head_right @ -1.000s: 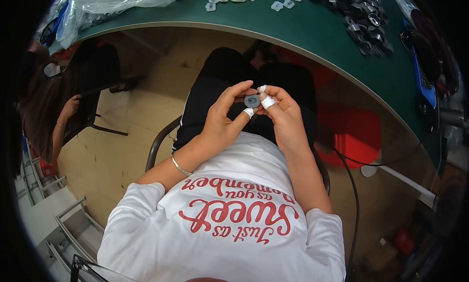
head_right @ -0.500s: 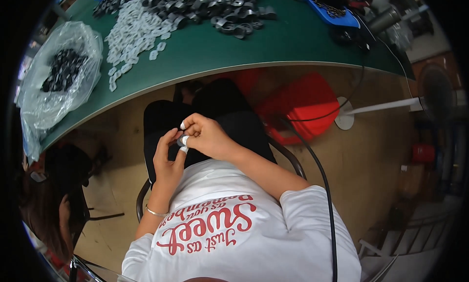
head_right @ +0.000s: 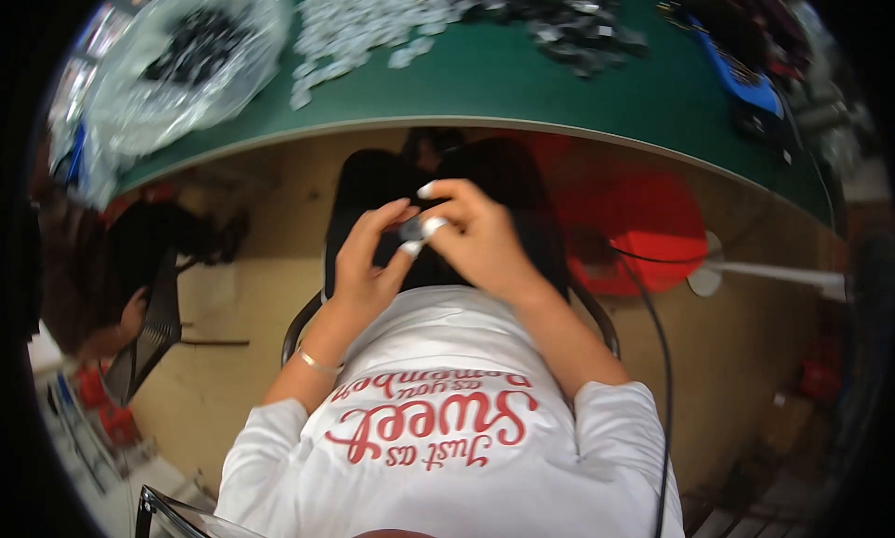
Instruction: The person assembles components by picking up small white parts and pressing them into dark bases by hand.
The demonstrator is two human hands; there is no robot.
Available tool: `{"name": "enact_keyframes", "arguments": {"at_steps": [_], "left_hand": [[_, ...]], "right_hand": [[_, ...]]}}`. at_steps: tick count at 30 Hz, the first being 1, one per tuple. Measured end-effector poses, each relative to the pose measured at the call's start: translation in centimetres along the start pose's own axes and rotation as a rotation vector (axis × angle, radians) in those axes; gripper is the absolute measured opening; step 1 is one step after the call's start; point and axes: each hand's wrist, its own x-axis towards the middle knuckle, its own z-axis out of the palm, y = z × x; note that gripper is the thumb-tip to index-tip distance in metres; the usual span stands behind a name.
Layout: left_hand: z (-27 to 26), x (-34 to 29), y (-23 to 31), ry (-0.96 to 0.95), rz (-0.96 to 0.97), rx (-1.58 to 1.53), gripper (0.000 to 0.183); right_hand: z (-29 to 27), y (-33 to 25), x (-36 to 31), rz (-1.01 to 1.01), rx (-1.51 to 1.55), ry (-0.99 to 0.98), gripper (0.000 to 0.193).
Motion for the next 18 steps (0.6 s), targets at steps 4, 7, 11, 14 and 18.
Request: {"name": "enact_keyframes", "arguments": {"at_steps": [4, 7, 11, 14, 18], "left_hand": [[-0.6, 0.2, -0.8, 0.026, -0.047, -0.045, 0.05], [-0.8, -0.2, -0.7, 0.046, -0.048, -0.018, 0.051], [-0.9, -0.4, -0.4, 0.047, -0.04, 0.018, 0.049], [-0.8, -0.1, -0.2, 0.041, 0.031, 0.072, 0.049], [-1.1, -0.5, -0.5, 0.019, 0.054, 0.082, 0.05]], "right_hand": [[-0.4, -1.4, 1.2, 0.08, 0.151, -0.045, 0.028], [0.3, -1.2, 1.4, 0.097, 0.167, -0.073, 0.029], [1.0, -1.1, 1.3, 0.097, 0.128, -0.083, 0.032], [1.2, -0.9, 1.3, 0.125, 0.148, -0.075, 0.035], [1.3, -1.3, 1.3, 0.171, 0.178, -0.079, 0.035]]}}
